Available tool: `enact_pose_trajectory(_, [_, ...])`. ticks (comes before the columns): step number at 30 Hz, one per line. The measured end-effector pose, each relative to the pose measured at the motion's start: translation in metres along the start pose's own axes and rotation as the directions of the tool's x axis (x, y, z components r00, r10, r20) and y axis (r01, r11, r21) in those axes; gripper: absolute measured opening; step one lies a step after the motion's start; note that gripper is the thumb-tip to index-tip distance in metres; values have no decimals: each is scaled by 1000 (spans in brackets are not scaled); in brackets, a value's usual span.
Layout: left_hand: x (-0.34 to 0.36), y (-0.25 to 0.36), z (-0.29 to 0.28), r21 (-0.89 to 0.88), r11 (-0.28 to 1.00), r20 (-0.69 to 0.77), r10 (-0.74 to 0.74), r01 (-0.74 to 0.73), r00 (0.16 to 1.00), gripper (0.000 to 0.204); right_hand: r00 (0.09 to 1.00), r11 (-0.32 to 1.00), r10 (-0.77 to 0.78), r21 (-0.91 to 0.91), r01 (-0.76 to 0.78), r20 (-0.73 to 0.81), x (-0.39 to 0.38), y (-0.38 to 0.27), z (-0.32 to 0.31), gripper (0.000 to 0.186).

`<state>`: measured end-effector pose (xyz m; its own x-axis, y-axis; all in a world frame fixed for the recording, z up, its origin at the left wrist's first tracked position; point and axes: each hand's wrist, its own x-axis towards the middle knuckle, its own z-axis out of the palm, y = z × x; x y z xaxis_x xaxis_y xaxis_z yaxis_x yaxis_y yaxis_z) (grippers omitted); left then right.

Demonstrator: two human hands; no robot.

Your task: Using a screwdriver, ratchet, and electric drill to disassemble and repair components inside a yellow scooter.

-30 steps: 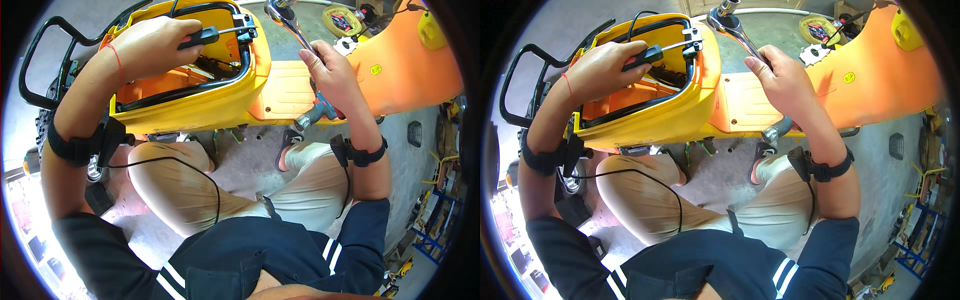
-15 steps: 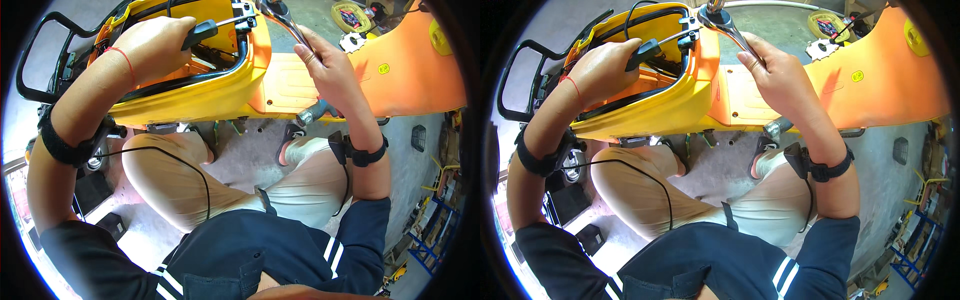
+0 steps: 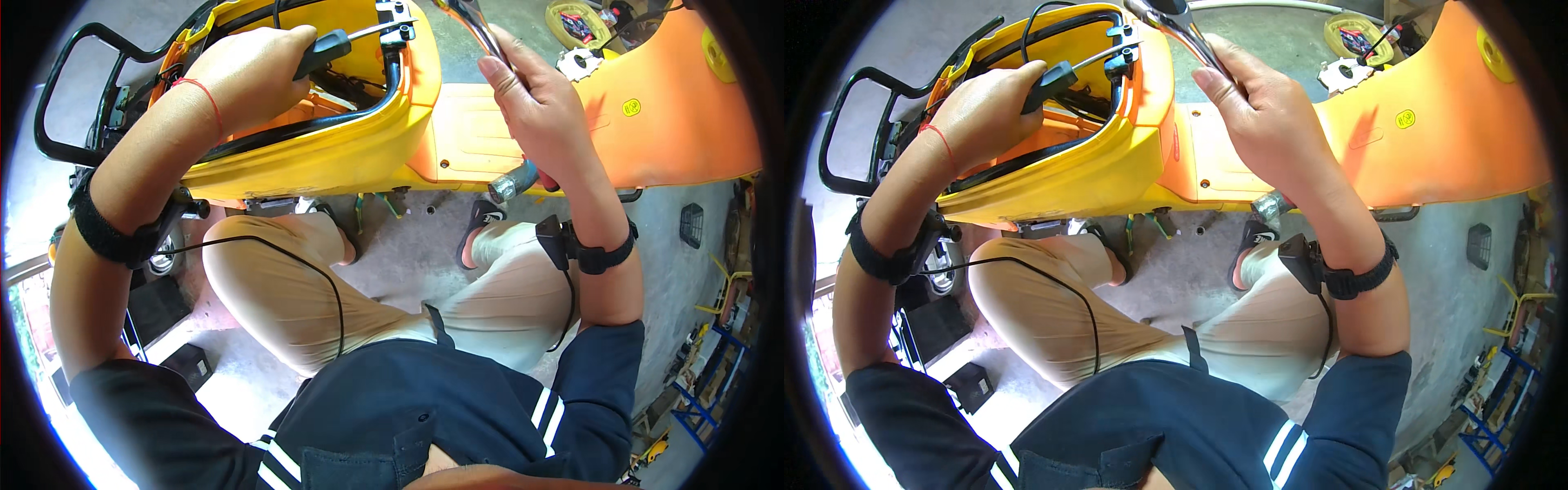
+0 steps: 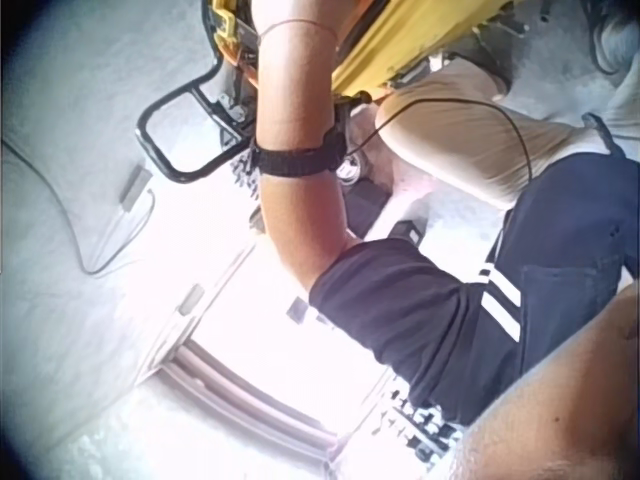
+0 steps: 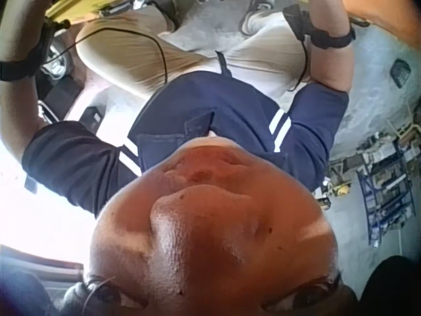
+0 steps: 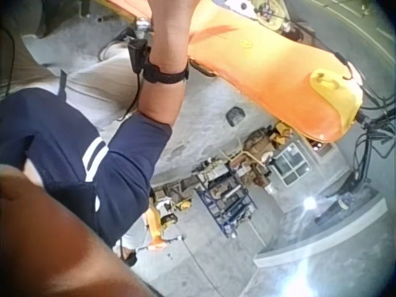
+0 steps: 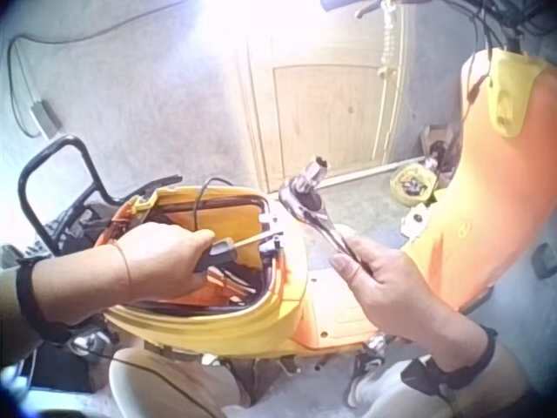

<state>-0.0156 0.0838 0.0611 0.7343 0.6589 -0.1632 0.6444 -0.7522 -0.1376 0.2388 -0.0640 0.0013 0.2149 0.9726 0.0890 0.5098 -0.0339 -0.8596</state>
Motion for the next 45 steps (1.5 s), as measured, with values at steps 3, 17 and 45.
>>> enact_pose_trajectory(3, [0, 0, -1, -1, 1000, 10, 0, 0, 1000, 25, 995, 995, 80, 56, -83, 55, 1, 1, 9, 40])
enact_pose_trajectory(17, [7, -17, 7, -175, 979, 6, 107, -104, 994, 27, 985, 986, 167, 0, -167, 52, 3, 13, 10, 46])
enact_pose_trajectory(45, [16, -6, -12, -183, 982, 56, 67, -56, 996, 25, 997, 991, -76, -108, 74, -14, 7, -1, 1, 42])
